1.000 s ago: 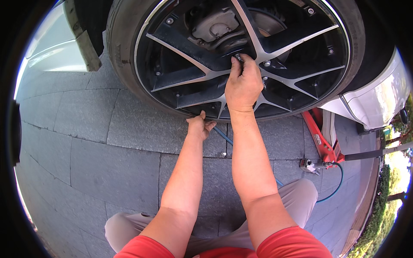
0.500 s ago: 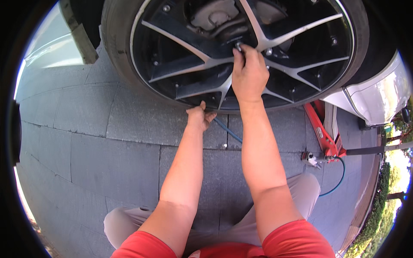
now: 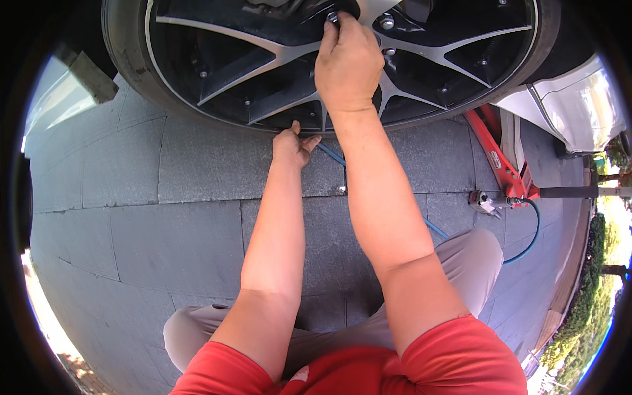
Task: The person rolls a tire to a white car, lifts and mounts it onto the rear wheel hub, then hand-tightens the lug nuts. The person uses an impact wrench to tighten the lug nuts, then lowers the car with a hydraulic jack.
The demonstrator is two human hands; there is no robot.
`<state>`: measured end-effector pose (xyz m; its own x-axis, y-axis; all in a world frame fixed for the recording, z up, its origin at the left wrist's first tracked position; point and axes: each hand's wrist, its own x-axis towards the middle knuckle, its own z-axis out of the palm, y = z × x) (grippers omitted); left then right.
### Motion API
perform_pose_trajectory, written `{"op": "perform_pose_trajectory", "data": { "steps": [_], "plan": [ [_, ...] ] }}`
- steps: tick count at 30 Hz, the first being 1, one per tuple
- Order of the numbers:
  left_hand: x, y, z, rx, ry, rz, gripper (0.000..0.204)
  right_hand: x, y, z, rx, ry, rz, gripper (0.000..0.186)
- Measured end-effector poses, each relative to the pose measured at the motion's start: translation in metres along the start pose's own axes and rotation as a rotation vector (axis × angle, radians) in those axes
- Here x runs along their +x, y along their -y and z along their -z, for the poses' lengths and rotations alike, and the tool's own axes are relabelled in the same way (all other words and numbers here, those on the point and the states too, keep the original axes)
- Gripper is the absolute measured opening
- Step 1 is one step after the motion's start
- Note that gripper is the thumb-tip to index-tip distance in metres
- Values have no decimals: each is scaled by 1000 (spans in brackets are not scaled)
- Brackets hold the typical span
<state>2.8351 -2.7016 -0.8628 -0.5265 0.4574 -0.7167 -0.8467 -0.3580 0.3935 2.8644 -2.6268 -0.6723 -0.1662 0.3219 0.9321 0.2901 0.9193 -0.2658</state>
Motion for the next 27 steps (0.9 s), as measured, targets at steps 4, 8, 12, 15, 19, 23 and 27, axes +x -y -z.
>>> {"op": "perform_pose_trajectory", "data": {
  "steps": [4, 8, 12, 15, 19, 23, 27],
  "plan": [
    [5, -1, 9, 59, 61, 11, 30, -7, 5, 3, 10, 53, -153, 17],
    [15, -15, 15, 175, 54, 141, 27, -6, 18, 4, 34, 57, -326, 17],
    [30, -24, 22, 280, 157, 234, 22, 1, 36, 0, 46, -10, -474, 19],
    [41, -19, 32, 282, 152, 227, 17, 2, 42, -3, 76, -66, -532, 21],
    [55, -16, 43, 311, 161, 233, 21, -11, 35, -9, 127, -113, -483, 23],
    [61, -22, 33, 403, 175, 210, 24, -16, 25, -14, 233, -163, -443, 21],
    [56, -20, 20, 481, 152, 186, 29, -8, 24, -16, 323, -263, -490, 19]
  ]
}}
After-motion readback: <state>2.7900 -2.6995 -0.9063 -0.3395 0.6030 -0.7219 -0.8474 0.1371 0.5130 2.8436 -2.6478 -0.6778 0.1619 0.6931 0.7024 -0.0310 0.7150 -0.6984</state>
